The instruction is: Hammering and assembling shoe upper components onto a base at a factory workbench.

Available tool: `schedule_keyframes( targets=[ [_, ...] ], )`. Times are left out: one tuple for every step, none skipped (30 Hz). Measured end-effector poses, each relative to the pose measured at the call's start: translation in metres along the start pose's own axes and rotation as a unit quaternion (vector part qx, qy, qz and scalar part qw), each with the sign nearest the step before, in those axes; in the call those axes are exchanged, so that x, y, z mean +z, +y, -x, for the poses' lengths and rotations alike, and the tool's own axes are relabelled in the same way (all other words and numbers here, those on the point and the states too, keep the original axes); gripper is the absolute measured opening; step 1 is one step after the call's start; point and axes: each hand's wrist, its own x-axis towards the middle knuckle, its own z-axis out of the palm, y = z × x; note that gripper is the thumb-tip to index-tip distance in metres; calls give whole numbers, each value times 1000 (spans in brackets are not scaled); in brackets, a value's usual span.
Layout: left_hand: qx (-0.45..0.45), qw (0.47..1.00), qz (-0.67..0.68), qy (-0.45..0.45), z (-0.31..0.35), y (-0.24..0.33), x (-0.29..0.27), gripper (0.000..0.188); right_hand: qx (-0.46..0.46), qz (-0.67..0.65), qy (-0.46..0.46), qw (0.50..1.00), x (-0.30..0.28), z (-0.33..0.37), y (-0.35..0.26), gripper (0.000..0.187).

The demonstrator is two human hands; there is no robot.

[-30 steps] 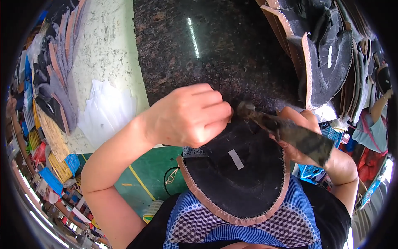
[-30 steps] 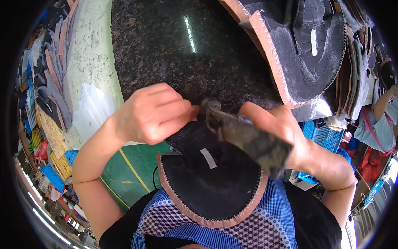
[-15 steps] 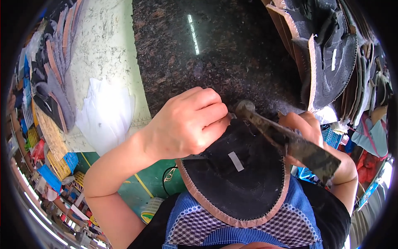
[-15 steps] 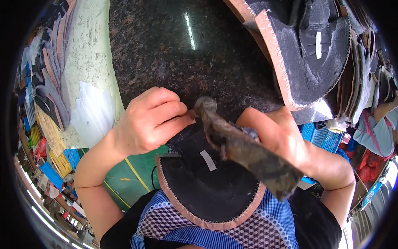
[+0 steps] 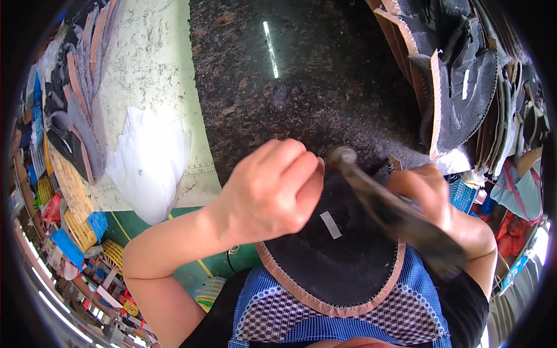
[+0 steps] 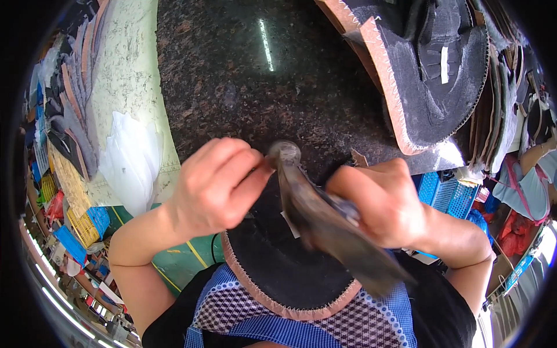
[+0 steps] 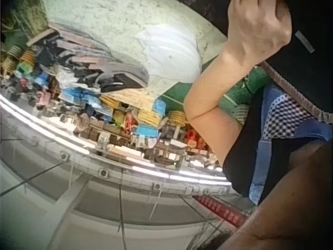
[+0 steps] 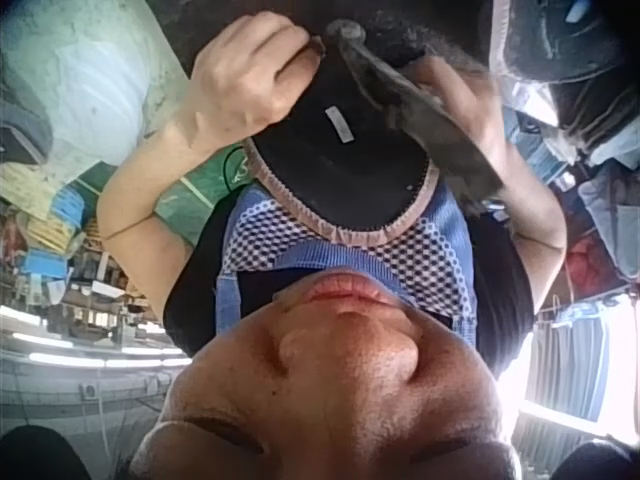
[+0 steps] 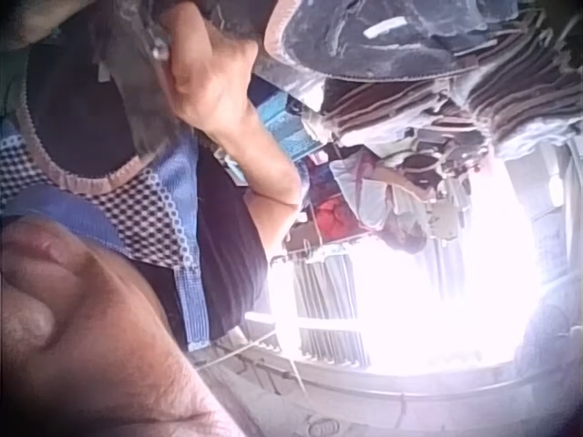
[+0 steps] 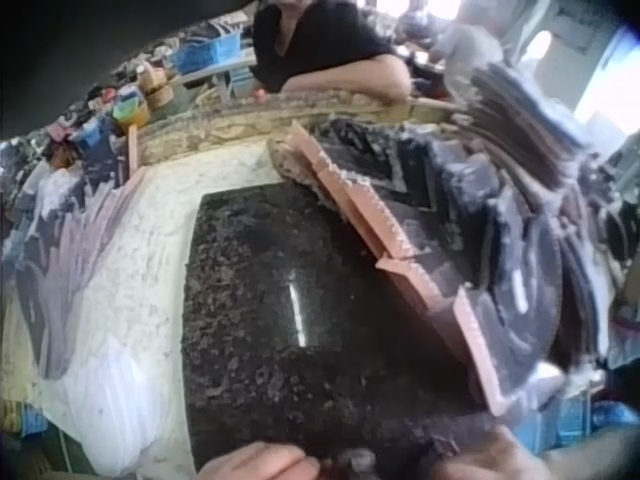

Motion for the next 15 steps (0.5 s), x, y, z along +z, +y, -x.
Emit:
schedule_keyframes(
  targets=[
    [11,999,-28,-17,1,4,2,25,54,78,-33,995,10,2,5,35],
    [14,999,-40,-16,1,8,3,27,54,81,-32,995,8,2,3,35],
    [14,998,-65,-10,1,12,7,27,33,74,-5,997,5,-1,1,33],
    [10,996,-90,-7,3,15,9,28,10,61,19,998,4,-4,-1,31],
    [6,996,-92,-8,5,15,9,28,-13,18,11,1000,-1,-6,-2,29],
    [-2,996,-87,4,7,13,7,26,-15,15,8,1000,4,-2,3,29],
    [6,997,-75,21,4,8,5,24,3,40,-2,999,10,7,7,28],
    [-31,999,-21,7,6,-3,0,22,12,57,-19,998,14,10,12,26],
    [-52,997,54,21,5,-15,0,23,32,64,-36,997,11,9,10,25],
    [-75,988,129,33,4,-21,1,24,31,63,-38,997,10,8,8,25],
    [-76,988,129,33,7,-19,4,24,72,34,-40,996,9,7,7,24],
    [-69,990,112,51,11,-16,10,24,114,5,-42,993,7,6,5,23],
    [-65,991,95,69,15,-10,13,25,113,4,-46,993,5,5,-2,23],
    [-67,991,93,70,16,-4,12,25,83,69,-42,993,0,0,-9,27],
    [-77,995,45,54,16,4,9,25,51,133,-37,989,-4,-4,-16,32]
  ],
)
